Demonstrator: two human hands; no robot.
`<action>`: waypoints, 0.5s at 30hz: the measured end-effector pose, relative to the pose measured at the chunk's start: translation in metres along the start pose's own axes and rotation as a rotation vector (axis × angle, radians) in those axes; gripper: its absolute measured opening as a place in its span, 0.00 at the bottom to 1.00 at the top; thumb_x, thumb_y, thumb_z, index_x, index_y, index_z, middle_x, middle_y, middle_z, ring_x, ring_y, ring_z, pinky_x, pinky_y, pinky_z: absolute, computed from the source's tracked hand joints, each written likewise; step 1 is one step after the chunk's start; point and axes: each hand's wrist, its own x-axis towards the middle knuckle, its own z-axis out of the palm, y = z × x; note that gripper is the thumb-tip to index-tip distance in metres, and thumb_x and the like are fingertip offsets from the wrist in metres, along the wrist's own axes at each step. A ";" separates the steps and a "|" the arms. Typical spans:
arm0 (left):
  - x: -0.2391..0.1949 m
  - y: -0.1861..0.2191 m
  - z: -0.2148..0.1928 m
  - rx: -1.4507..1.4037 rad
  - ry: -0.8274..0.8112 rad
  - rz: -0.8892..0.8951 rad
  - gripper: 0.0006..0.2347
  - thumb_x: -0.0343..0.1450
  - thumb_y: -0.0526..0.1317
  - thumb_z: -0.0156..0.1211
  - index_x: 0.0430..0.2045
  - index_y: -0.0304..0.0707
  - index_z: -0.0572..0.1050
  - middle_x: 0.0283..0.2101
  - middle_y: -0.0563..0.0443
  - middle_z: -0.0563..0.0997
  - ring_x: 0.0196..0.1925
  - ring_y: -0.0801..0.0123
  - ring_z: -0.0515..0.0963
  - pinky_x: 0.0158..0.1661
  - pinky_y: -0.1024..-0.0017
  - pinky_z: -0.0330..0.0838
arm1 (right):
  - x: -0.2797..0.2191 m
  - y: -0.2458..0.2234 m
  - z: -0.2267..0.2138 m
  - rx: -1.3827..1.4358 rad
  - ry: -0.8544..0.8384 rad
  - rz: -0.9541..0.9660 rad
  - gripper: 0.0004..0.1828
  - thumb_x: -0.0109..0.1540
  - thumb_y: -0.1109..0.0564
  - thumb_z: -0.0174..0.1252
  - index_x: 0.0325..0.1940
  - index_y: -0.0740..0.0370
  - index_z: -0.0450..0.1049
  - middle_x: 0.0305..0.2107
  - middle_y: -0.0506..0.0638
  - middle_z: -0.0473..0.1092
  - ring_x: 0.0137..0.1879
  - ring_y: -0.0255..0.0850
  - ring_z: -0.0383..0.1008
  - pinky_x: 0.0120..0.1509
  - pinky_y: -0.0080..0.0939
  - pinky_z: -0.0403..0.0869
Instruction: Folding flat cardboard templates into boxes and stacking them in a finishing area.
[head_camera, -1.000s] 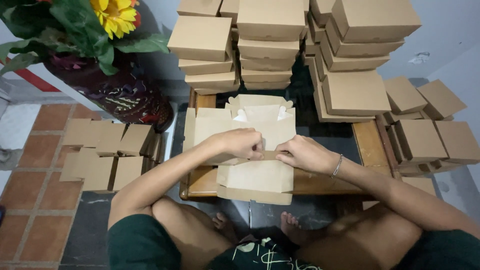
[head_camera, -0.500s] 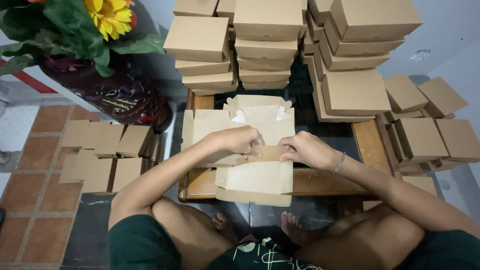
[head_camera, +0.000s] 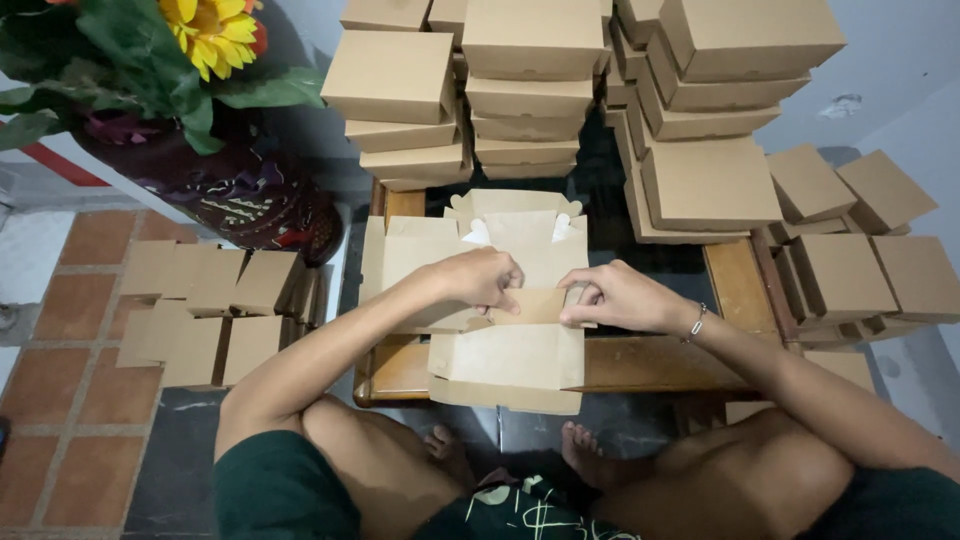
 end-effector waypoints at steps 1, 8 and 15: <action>0.001 0.000 0.000 0.000 -0.003 0.000 0.09 0.67 0.38 0.69 0.32 0.28 0.80 0.21 0.45 0.81 0.17 0.69 0.81 0.22 0.74 0.77 | 0.003 0.004 0.003 0.002 0.000 0.001 0.19 0.58 0.49 0.70 0.50 0.54 0.78 0.26 0.50 0.82 0.30 0.36 0.74 0.39 0.37 0.77; 0.001 0.007 -0.003 0.111 0.043 -0.031 0.08 0.65 0.40 0.72 0.26 0.35 0.79 0.18 0.49 0.80 0.16 0.69 0.81 0.22 0.74 0.75 | 0.021 0.028 0.018 -0.185 0.104 -0.021 0.20 0.55 0.43 0.71 0.48 0.47 0.77 0.27 0.45 0.82 0.37 0.41 0.83 0.43 0.43 0.79; 0.004 0.009 -0.003 0.402 0.145 -0.015 0.13 0.63 0.49 0.75 0.25 0.39 0.80 0.22 0.45 0.83 0.27 0.54 0.86 0.34 0.66 0.78 | 0.025 0.022 0.017 -0.336 0.138 0.017 0.23 0.52 0.40 0.73 0.48 0.42 0.75 0.21 0.40 0.78 0.35 0.43 0.83 0.41 0.46 0.79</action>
